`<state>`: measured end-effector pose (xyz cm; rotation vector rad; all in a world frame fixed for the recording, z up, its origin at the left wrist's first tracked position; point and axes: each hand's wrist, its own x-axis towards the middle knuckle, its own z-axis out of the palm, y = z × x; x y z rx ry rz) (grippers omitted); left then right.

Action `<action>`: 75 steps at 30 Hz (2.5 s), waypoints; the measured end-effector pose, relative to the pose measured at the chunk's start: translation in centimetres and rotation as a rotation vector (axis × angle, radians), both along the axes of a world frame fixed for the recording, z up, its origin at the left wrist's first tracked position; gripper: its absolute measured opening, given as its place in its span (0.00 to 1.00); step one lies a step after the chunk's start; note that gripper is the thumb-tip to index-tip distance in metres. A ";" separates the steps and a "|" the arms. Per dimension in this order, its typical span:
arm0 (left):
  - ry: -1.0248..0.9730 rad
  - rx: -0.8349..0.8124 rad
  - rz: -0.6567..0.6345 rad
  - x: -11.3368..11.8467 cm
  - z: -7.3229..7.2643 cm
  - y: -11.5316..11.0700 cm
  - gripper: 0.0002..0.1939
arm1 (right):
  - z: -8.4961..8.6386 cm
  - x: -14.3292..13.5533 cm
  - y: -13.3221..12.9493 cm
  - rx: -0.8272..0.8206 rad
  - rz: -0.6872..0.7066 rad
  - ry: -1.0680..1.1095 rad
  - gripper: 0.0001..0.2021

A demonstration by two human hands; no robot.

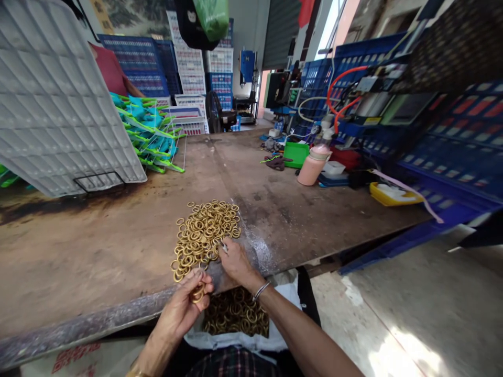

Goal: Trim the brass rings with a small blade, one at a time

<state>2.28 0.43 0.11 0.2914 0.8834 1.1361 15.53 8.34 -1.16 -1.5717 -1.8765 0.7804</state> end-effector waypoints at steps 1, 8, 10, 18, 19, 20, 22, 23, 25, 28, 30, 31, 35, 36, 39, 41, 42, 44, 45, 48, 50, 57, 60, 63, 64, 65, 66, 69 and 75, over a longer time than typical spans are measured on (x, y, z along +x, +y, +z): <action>0.049 0.045 -0.006 0.1 0.1 0.2 0.14 | 0.0 0.2 0.1 -0.044 -0.006 0.100 0.06; 0.561 0.321 0.015 0.2 0.1 0.9 0.17 | 0.9 1.0 -1.5 -0.408 0.061 0.552 0.03; 0.652 0.386 -0.019 0.2 0.1 0.9 0.16 | 1.4 1.0 -2.2 -0.550 0.118 0.641 0.03; 0.739 0.502 -0.123 0.3 0.8 0.5 0.08 | 1.5 1.1 -3.6 -0.796 0.257 0.779 0.04; 0.737 0.516 -0.137 0.3 0.9 0.5 0.08 | 1.6 1.1 -3.7 -0.807 0.272 0.782 0.04; 0.726 0.521 -0.142 0.3 0.9 0.4 0.07 | 1.7 1.0 -3.7 -0.810 0.280 0.775 0.03; 0.714 0.518 -0.123 0.2 0.9 0.4 0.07 | 1.9 1.0 -3.9 -0.759 0.255 0.717 0.02; 0.732 0.517 -0.100 0.2 0.9 0.3 0.07 | 2.1 1.0 -4.0 -0.695 0.221 0.668 0.02; 0.809 0.528 -0.049 0.1 0.6 0.3 0.06 | 2.3 1.1 -4.2 -0.514 0.146 0.562 0.05; 0.928 0.558 -0.016 -0.1 0.0 0.2 0.06 | 2.6 1.2 -4.5 -0.296 0.118 0.457 0.08; 0.961 0.575 -0.018 0.0 -0.3 0.2 0.06 | 2.6 1.1 -4.7 -0.231 0.135 0.395 0.09; 0.964 0.580 -0.016 0.0 -0.3 0.1 0.06 | 2.6 1.0 -4.8 -0.211 0.139 0.362 0.10; 0.926 0.558 -0.051 0.3 0.1 0.0 0.06 | 2.3 0.7 -4.8 -0.164 0.119 0.272 0.11; 0.899 0.538 -0.069 0.3 0.3 -0.1 0.07 | 2.2 0.6 -4.7 -0.155 0.118 0.264 0.11; 0.745 0.420 -0.165 0.4 0.7 -0.4 0.11 | 2.2 0.6 -4.7 -0.138 0.131 0.255 0.12; 0.605 0.331 -0.234 0.5 0.7 -0.5 0.14 | 2.3 0.6 -4.7 -0.144 0.142 0.253 0.12; 0.541 0.299 -0.257 0.5 0.5 -0.6 0.15 | 2.3 0.7 -4.7 -0.146 0.148 0.253 0.12; 0.444 0.268 -0.268 0.6 0.3 -0.6 0.15 | 2.3 0.7 -4.8 -0.141 0.167 0.264 0.12; 0.415 0.263 -0.263 0.6 0.1 -0.7 0.14 | 2.3 0.7 -4.8 -0.138 0.176 0.277 0.12; 0.389 0.263 -0.242 0.7 -0.1 -0.7 0.14 | 2.2 0.9 -4.8 -0.144 0.165 0.311 0.11; 0.397 0.267 -0.235 0.6 -0.1 -0.7 0.15 | 2.0 1.0 -4.8 -0.126 0.143 0.251 0.10; 0.516 0.311 -0.219 0.7 0.3 -0.7 0.16 | 1.3 1.3 -5.8 0.038 0.293 -0.224 0.08; 0.566 0.331 -0.214 0.8 0.5 -0.7 0.17 | 1.6 1.0 -6.0 0.029 0.316 -0.328 0.08; 0.596 0.349 -0.199 0.7 0.6 -0.7 0.18 | 1.8 0.8 -5.9 -0.002 0.317 -0.394 0.09; 0.602 0.354 -0.194 0.7 0.6 -0.7 0.17 | 1.8 0.9 -5.8 -0.013 0.312 -0.415 0.09; 0.604 0.356 -0.194 0.7 0.6 -0.9 0.17 | 1.8 1.0 -5.8 -0.023 0.303 -0.436 0.10; 0.592 0.354 -0.203 0.7 0.7 -1.1 0.17 | 1.7 1.2 -5.7 -0.028 0.291 -0.457 0.10; 0.453 0.324 -0.260 0.9 1.0 -1.7 0.15 | 1.6 1.9 -5.1 -0.030 0.247 -0.505 0.12; 0.122 0.133 -0.246 2.0 0.5 -2.2 0.15 | 1.2 2.1 -2.9 0.009 0.097 -0.434 0.11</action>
